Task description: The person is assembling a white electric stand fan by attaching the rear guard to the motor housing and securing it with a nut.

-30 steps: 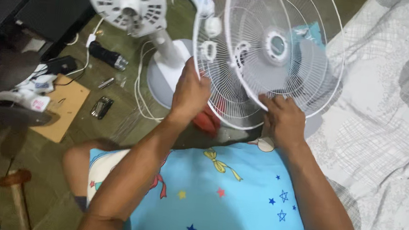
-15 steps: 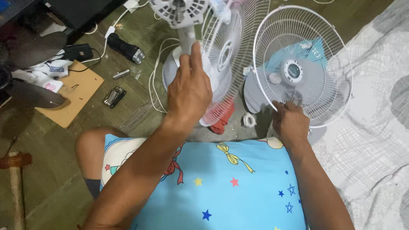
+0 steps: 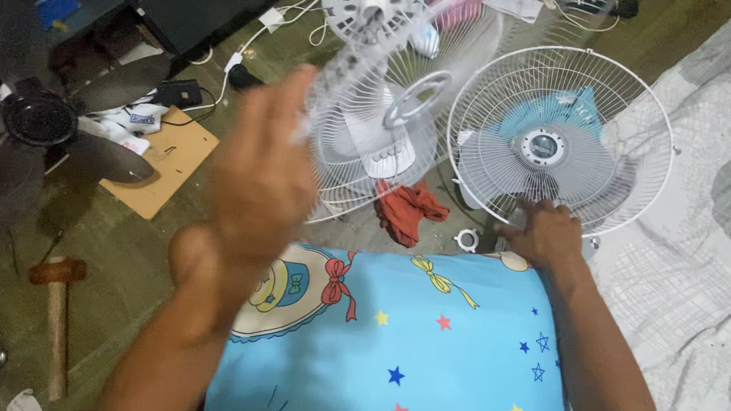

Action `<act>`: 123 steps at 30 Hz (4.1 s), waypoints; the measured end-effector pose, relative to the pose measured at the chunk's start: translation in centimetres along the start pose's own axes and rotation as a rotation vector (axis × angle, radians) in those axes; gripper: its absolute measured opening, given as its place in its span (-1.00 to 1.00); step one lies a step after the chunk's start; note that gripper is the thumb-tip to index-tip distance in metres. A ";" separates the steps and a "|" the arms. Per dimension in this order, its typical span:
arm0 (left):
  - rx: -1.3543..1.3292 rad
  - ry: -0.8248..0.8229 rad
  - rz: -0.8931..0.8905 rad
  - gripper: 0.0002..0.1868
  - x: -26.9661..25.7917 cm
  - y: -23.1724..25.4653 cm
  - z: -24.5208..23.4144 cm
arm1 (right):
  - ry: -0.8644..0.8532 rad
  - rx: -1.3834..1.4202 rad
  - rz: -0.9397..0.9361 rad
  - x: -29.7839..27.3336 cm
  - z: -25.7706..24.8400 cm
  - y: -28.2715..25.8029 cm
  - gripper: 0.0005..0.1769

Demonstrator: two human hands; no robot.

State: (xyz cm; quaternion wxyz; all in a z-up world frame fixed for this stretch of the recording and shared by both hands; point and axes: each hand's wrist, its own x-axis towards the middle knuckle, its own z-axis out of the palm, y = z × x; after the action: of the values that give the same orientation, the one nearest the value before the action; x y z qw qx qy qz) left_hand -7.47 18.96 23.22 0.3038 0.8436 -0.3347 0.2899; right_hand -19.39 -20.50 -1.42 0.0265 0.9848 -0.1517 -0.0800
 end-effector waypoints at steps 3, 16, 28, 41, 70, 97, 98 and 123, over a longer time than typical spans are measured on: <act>-0.035 0.056 -0.020 -0.73 1.1 -2.7 -2.6 | 0.085 1.005 0.196 1.3 -1.7 -0.1 -0.13; -0.536 0.148 -0.137 -0.79 7.7 -13.5 1.3 | 0.336 2.053 0.034 5.0 -11.8 -9.9 -0.56; -0.441 0.232 -0.191 -0.82 9.8 -14.9 3.7 | 0.445 2.163 0.174 8.8 -12.2 -11.3 -0.67; -0.394 0.249 0.071 -0.74 15.3 -14.3 3.5 | 0.428 2.331 0.420 10.0 -11.6 -14.2 -0.70; -0.355 0.173 -0.110 -0.72 16.0 -15.7 4.8 | 0.431 2.325 0.470 10.5 -11.3 -15.5 -0.74; -0.184 0.326 -0.026 -0.89 15.3 -15.1 5.8 | 0.315 2.247 0.455 13.4 -7.2 -16.3 -0.65; -0.181 0.328 -0.022 -0.89 15.3 -15.1 5.8 | 0.302 2.236 0.454 13.3 -7.1 -16.3 -0.63; -0.130 0.378 0.013 -0.96 14.9 -15.6 6.1 | 0.417 2.158 0.402 11.6 -3.7 -13.3 -0.30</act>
State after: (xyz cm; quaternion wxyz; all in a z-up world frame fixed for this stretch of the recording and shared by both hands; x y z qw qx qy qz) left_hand 14.85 18.04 24.59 0.4131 0.7505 -0.2953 0.4230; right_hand -3.92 -11.30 -0.54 -0.8049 0.4436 -0.2908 0.2661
